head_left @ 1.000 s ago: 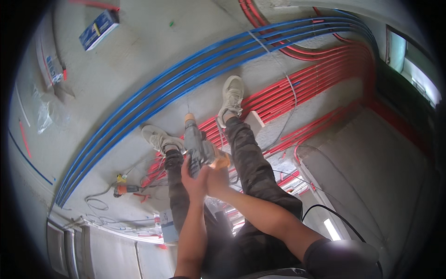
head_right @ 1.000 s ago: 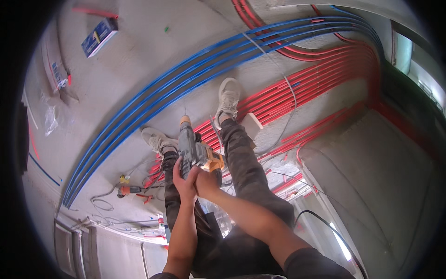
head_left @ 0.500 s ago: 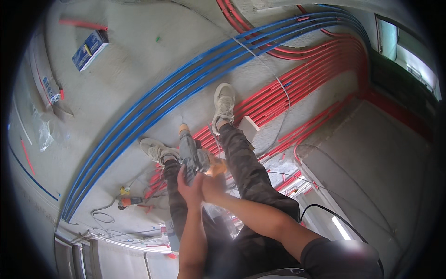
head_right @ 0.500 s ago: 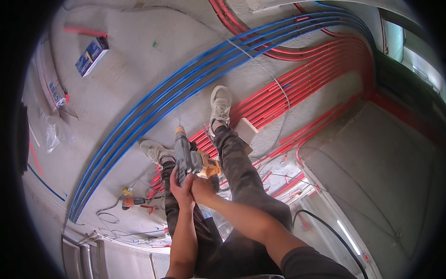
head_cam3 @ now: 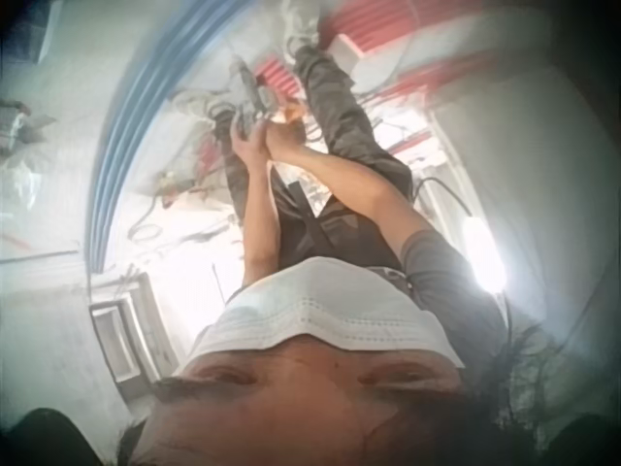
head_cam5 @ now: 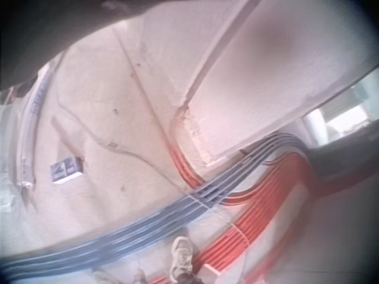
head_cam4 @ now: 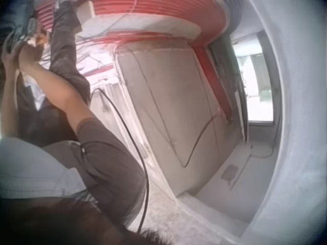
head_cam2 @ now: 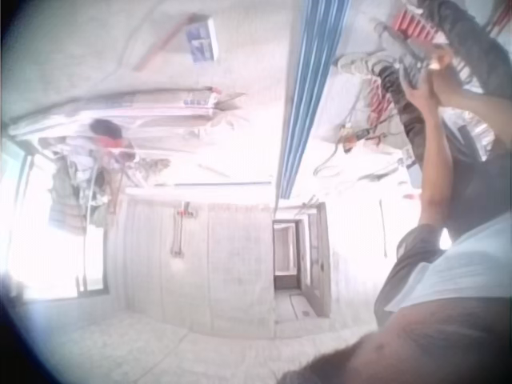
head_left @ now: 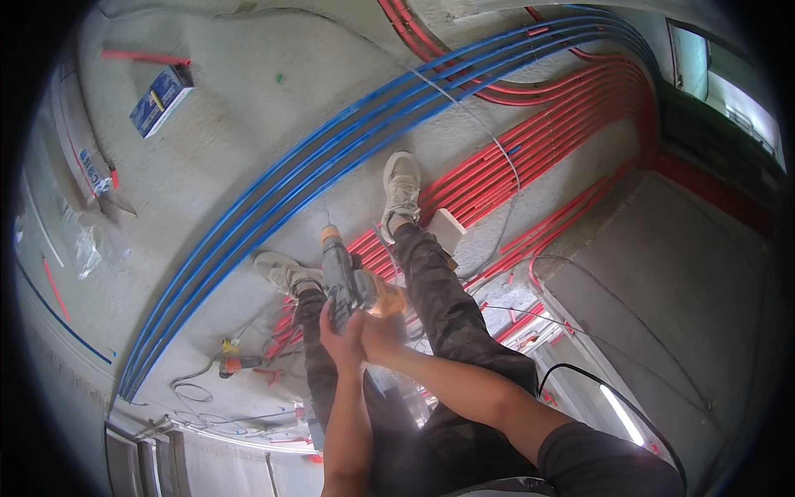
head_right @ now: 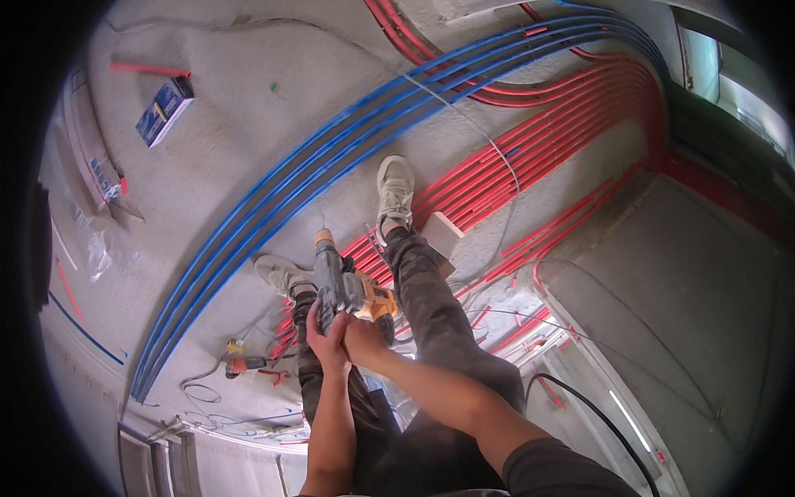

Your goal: The person uses a handheld power drill to make holes in blue plastic conduits laid on the floor. They reposition the drill and their stance repeatedly while working along the length of the conduits.

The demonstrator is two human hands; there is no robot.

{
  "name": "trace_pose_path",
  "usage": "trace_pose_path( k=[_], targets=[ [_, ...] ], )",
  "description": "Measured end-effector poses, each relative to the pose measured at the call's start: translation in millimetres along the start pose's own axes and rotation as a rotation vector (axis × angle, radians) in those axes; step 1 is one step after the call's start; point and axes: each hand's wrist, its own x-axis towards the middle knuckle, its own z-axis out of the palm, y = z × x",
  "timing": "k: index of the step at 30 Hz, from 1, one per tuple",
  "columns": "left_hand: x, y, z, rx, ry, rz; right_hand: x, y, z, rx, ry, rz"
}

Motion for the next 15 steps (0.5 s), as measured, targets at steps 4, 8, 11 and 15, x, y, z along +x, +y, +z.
trace_pose_path(
  k=[4,8,11,15],
  targets=[
    [0,4,1,0.013,-0.005,0.011,1,6,1,-0.164,-0.046,-0.115],
    [0,3,1,-0.01,-0.006,0.014,-7,-9,-10,-0.008,0.091,-0.025],
    [-1,1,0,0.019,-0.009,0.031,0,-1,-6,-0.128,-0.012,-0.106],
    [2,1,-1,0.016,-0.008,0.044,1,4,7,-0.098,0.054,-0.091]
  ],
)
